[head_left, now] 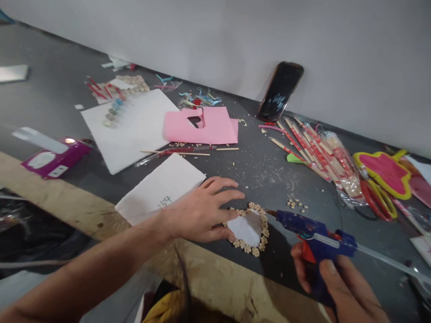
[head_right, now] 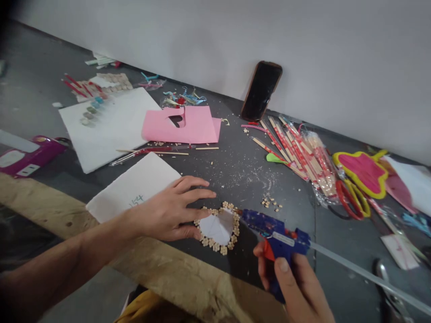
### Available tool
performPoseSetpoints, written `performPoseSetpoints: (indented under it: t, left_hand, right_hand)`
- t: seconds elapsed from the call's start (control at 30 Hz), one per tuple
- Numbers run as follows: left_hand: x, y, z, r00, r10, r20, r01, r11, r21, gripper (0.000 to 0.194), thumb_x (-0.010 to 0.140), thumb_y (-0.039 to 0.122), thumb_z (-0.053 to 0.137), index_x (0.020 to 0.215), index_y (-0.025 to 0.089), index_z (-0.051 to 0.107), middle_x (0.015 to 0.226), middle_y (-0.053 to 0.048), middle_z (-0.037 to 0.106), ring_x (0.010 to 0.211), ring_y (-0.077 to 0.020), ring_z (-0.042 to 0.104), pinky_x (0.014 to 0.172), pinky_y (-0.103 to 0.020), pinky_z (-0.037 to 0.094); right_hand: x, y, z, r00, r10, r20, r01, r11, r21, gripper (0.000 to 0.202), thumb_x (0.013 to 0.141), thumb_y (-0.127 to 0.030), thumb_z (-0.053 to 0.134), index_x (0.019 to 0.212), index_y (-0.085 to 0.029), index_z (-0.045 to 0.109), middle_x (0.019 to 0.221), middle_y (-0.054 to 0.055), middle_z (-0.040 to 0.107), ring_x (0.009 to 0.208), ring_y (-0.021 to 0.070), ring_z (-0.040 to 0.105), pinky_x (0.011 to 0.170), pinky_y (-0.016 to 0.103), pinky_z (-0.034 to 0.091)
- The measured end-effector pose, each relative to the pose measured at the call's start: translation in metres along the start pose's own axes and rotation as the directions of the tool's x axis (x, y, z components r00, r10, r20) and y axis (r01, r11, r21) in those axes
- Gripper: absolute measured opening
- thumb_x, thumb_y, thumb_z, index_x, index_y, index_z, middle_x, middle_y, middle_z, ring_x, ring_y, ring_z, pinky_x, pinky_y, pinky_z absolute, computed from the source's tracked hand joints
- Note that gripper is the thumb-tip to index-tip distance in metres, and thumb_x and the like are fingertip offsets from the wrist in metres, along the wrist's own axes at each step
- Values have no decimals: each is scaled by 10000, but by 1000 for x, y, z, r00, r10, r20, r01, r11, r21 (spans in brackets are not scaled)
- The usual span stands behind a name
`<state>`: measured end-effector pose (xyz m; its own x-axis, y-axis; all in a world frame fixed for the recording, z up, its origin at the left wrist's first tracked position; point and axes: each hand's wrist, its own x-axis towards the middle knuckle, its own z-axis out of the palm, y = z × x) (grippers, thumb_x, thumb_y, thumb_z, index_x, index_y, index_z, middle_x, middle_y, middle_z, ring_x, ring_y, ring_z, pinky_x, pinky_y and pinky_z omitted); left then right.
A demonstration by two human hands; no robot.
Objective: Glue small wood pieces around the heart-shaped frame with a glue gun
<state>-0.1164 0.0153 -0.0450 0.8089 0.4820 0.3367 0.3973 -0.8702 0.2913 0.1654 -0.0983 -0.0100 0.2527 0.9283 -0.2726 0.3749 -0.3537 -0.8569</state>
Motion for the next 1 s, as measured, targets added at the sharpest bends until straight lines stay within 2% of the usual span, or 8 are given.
performPoseSetpoints:
  t: [0.1,0.2,0.37,0.43,0.57,0.73,0.9,1.0]
  left_hand:
    - [0,0,0,1000,-1,7,1,1000,-3,404,895,556,517,1064,222,669,1321,-96,547,1300,-330,360,1017,-511,349]
    - [0,0,0,1000,-1,5,1,1000,-1,405,890,559,523,1054,220,671,1319,-97,548,1301,-330,358,1020,-510,348]
    - [0,0,0,1000,7,-9,-7,1000,8,409,885,566,527,1049,220,671,1310,-98,553,1292,-325,367,1016,-503,352]
    - [0,-1,0,1000,7,-10,-7,1000,8,412,887,570,519,1044,220,672,1308,-95,554,1292,-323,367,1013,-501,352]
    - [0,-1,0,1000,2,-1,-2,1000,10,410,891,573,511,1047,229,671,1310,-87,553,1293,-321,366,1007,-499,355]
    - [1,0,-1,1000,1,5,-1,1000,4,417,889,577,509,1037,225,677,1312,-91,554,1292,-326,366,1007,-501,354]
    - [1,-1,-1,1000,0,10,0,1000,5,430,893,583,497,1050,225,676,1314,-93,556,1293,-324,363,1008,-500,351]
    - [0,-1,-1,1000,0,5,0,1000,2,431,897,583,491,1049,226,678,1312,-90,558,1292,-322,365,1012,-503,346]
  right_hand:
    - [1,-6,8,992,-85,93,92,994,-67,335,861,-534,520,837,-228,655,725,42,695,554,151,634,510,226,544]
    - [3,-3,11,979,-157,132,173,978,-119,355,875,-536,485,836,-220,641,677,34,663,518,140,603,475,219,522]
    - [4,5,11,971,-86,225,133,970,-204,363,886,-533,464,904,-212,631,706,32,662,572,149,612,527,234,528]
    - [2,5,12,976,-74,205,122,964,-236,391,883,-557,453,882,-214,640,684,29,656,563,144,597,529,231,515]
    - [0,3,16,996,-63,57,76,960,-271,426,847,-607,479,846,-220,655,669,25,645,584,150,579,578,251,508]
    - [4,8,11,987,-76,142,119,938,-326,454,824,-622,495,859,-203,665,652,43,655,558,166,592,527,254,502]
    - [6,9,10,987,-98,125,139,912,-386,468,856,-612,448,860,-200,671,641,41,651,555,159,593,527,240,501]
    - [8,10,10,979,-150,139,194,894,-404,467,851,-610,455,828,-201,681,628,46,650,545,160,599,510,235,506]
